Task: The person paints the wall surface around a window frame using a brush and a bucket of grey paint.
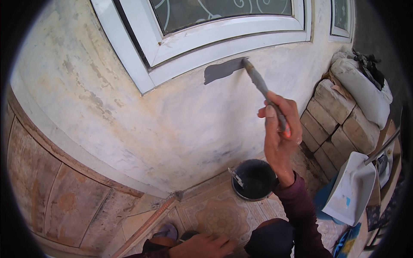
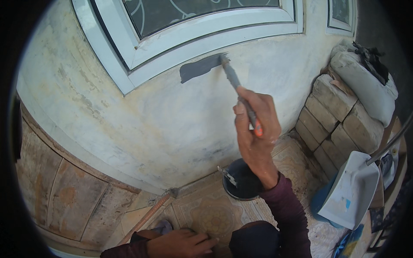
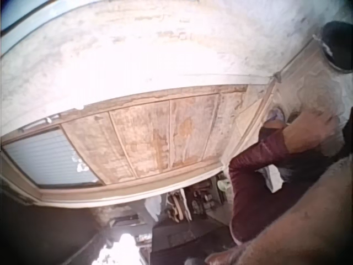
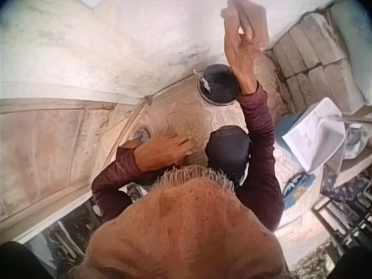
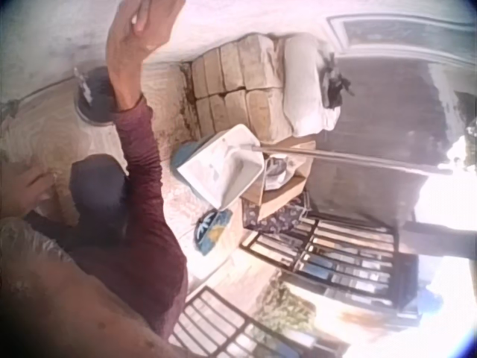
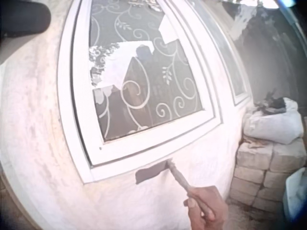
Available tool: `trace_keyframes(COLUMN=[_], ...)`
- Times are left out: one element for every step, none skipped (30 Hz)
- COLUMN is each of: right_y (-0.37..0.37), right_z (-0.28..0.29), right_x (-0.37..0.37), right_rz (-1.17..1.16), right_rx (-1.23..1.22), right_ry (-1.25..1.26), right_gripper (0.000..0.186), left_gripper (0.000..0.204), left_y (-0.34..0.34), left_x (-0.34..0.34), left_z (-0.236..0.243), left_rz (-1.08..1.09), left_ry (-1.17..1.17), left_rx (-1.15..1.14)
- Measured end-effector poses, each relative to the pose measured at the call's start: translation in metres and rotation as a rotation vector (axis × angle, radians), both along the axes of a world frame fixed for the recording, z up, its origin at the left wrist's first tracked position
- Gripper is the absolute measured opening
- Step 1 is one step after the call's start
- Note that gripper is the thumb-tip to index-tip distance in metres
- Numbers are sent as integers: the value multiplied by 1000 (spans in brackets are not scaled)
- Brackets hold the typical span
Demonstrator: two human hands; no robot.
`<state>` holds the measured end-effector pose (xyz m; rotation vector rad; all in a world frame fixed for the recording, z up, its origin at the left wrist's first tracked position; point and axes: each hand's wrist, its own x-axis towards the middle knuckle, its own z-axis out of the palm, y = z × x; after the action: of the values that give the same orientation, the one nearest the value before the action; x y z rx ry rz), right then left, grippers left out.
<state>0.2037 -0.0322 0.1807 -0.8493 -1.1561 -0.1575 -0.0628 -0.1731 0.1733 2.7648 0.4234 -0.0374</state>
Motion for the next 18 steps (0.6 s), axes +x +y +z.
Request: trace_keyframes(right_y=[1,1,1,0,-1,-3,-4,-6,-5,-6,-5,-2,2,1,0,0,-3,-5], right_z=[1,2,5,8,10,12,15,18,16,14,12,9,7,7,7,7,7,7], right_x=[-13,-25,-35,-45,-53,-60,-64,-59,-53,-42,-30,-16,-4,7,12,11,9,4], right_rz=[-50,-35,-29,4,37,118,198,174,216,245,275,259,245,169,93,75,54,35], right_rx=[-6,42,87,121,154,158,162,150,86,18,-50,-29,-8,9,26,8,-10,-27], right_ry=[-122,-195,-273,-315,-356,-369,-382,-379,-242,-111,21,111,201,193,184,143,100,62], right_gripper=[36,40,45,46,48,49,50,43,39,35,31,26,23,23,23,23,23,23], left_gripper=[28,27,27,26,25,24,23,23,23,22,22,22,22,21,21,20,20,20], left_y=[0,-1,0,0,1,2,2,2,2,2,3,2,1,1,1,1,1,3], left_x=[0,1,2,3,1,-2,-4,-8,-11,-12,-13,-14,-16,-16,-15,-16,-16,-18], left_z=[1,2,2,3,1,-3,-6,-7,-7,-7,-7,-5,-4,-2,1,3,0,-3], left_rz=[2,8,5,5,2,5,9,9,17,13,12,16,22,22,22,22,12,5], left_ry=[-4,23,46,74,60,43,26,40,50,54,35,17,0,-2,-4,-7,-5,1], left_rx=[28,26,21,20,9,0,-9,-3,1,2,3,5,8,1,-5,-12,4,21])
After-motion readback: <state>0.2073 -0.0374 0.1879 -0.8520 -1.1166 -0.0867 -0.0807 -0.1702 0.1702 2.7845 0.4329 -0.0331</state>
